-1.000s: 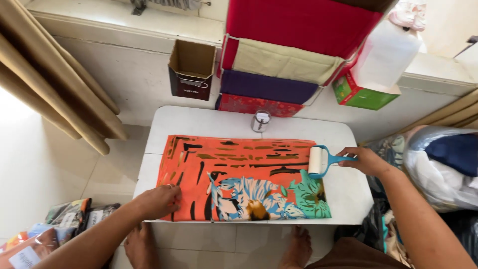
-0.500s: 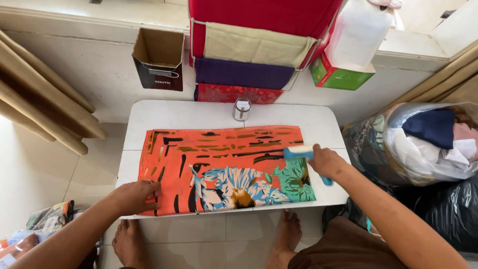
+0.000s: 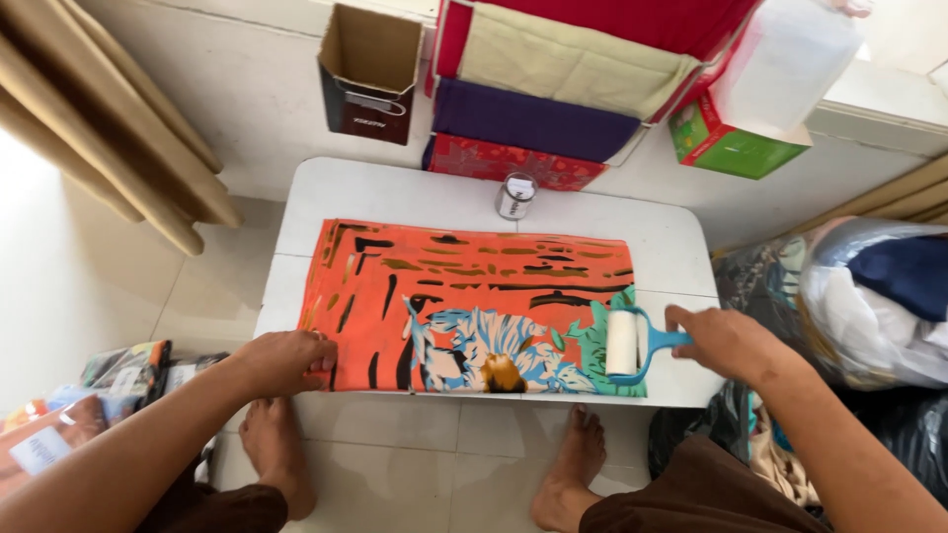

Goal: Unpacking a patterned orange cloth from a plastic sleeve, unfolding it on a small white table, and thoroughly cleaning it with a lint roller.

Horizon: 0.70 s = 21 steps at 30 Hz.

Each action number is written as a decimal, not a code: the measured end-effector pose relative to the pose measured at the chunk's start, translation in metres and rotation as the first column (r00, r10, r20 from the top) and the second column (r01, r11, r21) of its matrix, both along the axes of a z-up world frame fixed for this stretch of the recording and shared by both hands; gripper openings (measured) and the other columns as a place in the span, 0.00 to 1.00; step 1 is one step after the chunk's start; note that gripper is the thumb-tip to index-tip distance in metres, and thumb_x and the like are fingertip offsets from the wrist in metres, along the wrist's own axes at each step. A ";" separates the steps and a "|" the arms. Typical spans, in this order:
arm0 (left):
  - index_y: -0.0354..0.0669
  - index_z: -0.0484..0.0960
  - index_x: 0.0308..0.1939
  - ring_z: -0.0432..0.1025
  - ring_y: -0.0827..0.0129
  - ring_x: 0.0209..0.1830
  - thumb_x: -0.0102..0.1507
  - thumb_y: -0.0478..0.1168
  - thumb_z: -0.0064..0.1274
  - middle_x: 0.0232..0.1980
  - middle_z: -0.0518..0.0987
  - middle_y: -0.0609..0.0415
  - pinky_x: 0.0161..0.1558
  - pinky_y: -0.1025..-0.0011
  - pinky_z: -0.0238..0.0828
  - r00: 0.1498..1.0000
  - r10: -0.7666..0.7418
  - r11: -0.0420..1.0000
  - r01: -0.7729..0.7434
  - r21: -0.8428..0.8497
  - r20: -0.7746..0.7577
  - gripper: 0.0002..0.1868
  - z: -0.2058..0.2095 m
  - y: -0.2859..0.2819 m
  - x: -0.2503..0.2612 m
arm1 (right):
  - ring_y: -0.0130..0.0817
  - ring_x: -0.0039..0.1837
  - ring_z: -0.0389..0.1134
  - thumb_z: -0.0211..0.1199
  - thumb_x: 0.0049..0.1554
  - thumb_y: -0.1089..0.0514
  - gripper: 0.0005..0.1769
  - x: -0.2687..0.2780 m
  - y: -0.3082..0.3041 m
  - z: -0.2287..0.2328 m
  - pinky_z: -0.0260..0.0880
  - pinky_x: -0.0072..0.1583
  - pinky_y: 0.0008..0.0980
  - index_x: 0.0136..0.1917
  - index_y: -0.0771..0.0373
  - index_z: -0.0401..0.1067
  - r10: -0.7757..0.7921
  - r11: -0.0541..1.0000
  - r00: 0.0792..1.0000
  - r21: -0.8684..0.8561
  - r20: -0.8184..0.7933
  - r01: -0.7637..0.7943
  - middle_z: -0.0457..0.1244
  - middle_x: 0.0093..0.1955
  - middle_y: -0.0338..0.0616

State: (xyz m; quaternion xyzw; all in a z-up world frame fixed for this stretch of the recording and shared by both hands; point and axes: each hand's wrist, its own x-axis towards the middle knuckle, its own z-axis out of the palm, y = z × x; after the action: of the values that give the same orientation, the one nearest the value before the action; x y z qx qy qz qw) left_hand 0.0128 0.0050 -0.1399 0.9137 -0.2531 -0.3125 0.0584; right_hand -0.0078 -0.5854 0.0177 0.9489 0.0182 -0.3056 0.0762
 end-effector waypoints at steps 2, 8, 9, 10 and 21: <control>0.58 0.80 0.45 0.80 0.58 0.48 0.59 0.51 0.62 0.43 0.81 0.61 0.50 0.56 0.78 1.000 0.015 1.000 -0.015 0.003 -0.002 0.13 -0.001 0.002 -0.001 | 0.70 0.56 0.73 0.61 0.58 0.52 0.32 0.009 0.014 -0.001 0.76 0.56 0.60 0.74 0.57 0.62 0.050 0.995 0.993 0.076 0.105 -0.059 0.71 0.56 0.64; 0.57 0.81 0.43 0.79 0.56 0.49 0.61 0.51 0.60 0.42 0.80 0.59 0.49 0.55 0.77 0.999 0.010 1.000 -0.009 -0.025 0.045 0.10 -0.006 0.004 -0.010 | 0.58 0.62 0.72 0.59 0.61 0.47 0.25 0.035 0.032 -0.041 0.75 0.62 0.55 0.70 0.45 0.65 0.156 0.969 0.985 0.183 0.076 -0.168 0.71 0.61 0.48; 0.57 0.81 0.42 0.79 0.56 0.49 0.61 0.55 0.60 0.42 0.80 0.58 0.49 0.55 0.77 0.999 0.041 0.997 -0.039 -0.070 0.029 0.12 -0.009 0.003 -0.012 | 0.58 0.62 0.71 0.58 0.60 0.45 0.24 0.038 0.044 -0.044 0.74 0.63 0.57 0.70 0.45 0.66 0.199 0.944 0.976 0.248 0.093 -0.217 0.71 0.61 0.47; 0.57 0.81 0.41 0.79 0.56 0.49 0.60 0.58 0.60 0.42 0.80 0.57 0.48 0.56 0.77 0.998 0.066 0.992 -0.064 -0.113 0.013 0.15 -0.010 0.003 -0.013 | 0.58 0.62 0.70 0.58 0.60 0.43 0.24 0.040 0.056 -0.047 0.73 0.64 0.58 0.69 0.45 0.66 0.235 0.914 0.965 0.312 0.114 -0.259 0.71 0.61 0.46; 0.57 0.83 0.46 0.77 0.55 0.51 0.61 0.53 0.60 0.45 0.79 0.54 0.50 0.54 0.77 0.996 0.089 0.991 -0.090 -0.098 -0.008 0.13 0.008 0.013 -0.023 | 0.55 0.50 0.72 0.51 0.66 0.43 0.15 0.087 0.295 -0.071 0.75 0.51 0.51 0.61 0.50 0.64 0.439 0.661 0.834 0.508 0.335 -0.552 0.67 0.47 0.50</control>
State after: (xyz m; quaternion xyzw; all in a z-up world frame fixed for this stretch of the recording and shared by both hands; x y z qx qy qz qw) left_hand -0.0097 0.0183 -0.1317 0.9196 -0.2269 -0.2982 0.1177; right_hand 0.0792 -0.2899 -0.0537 0.9070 0.3630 -0.1635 -0.1376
